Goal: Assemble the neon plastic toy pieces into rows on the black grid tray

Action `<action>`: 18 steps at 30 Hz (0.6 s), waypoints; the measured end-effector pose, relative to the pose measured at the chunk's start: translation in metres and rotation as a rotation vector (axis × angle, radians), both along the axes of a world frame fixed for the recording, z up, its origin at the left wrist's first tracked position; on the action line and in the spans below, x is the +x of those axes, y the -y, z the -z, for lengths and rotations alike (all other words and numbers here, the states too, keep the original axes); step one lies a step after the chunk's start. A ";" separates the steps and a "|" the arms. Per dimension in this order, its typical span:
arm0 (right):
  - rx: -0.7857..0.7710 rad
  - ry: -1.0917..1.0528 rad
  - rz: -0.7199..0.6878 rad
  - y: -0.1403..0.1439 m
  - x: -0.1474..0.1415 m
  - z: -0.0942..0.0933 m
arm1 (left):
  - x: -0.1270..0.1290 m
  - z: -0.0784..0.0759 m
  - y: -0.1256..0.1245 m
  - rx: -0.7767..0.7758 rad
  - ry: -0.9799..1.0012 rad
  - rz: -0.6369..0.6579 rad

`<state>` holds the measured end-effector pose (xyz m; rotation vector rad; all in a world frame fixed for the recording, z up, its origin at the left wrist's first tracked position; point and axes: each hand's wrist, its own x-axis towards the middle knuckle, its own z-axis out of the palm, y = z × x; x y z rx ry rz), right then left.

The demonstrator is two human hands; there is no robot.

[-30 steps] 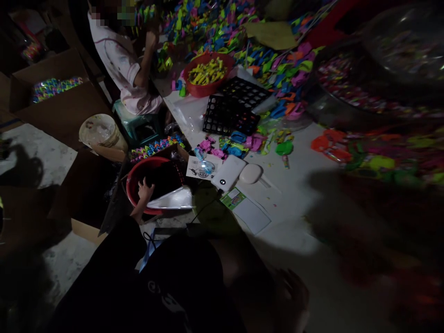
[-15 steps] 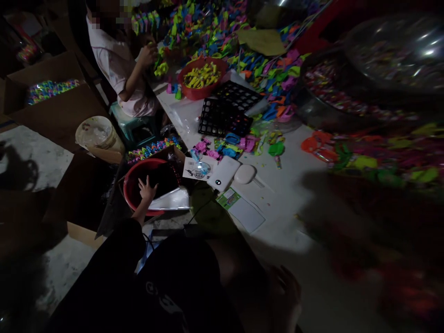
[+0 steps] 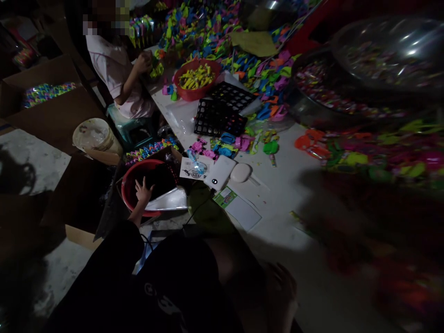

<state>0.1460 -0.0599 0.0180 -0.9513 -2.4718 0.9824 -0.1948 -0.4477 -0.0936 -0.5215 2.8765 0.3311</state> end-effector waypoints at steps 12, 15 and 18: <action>0.071 -0.023 -0.120 -0.005 -0.001 0.003 | 0.003 -0.014 -0.001 0.052 0.015 -0.167; 0.098 -0.057 -0.127 -0.002 -0.006 0.001 | 0.011 -0.018 0.009 0.064 0.003 -0.243; 0.070 -0.059 -0.084 0.002 -0.010 -0.004 | 0.012 -0.032 0.020 0.070 0.065 -0.305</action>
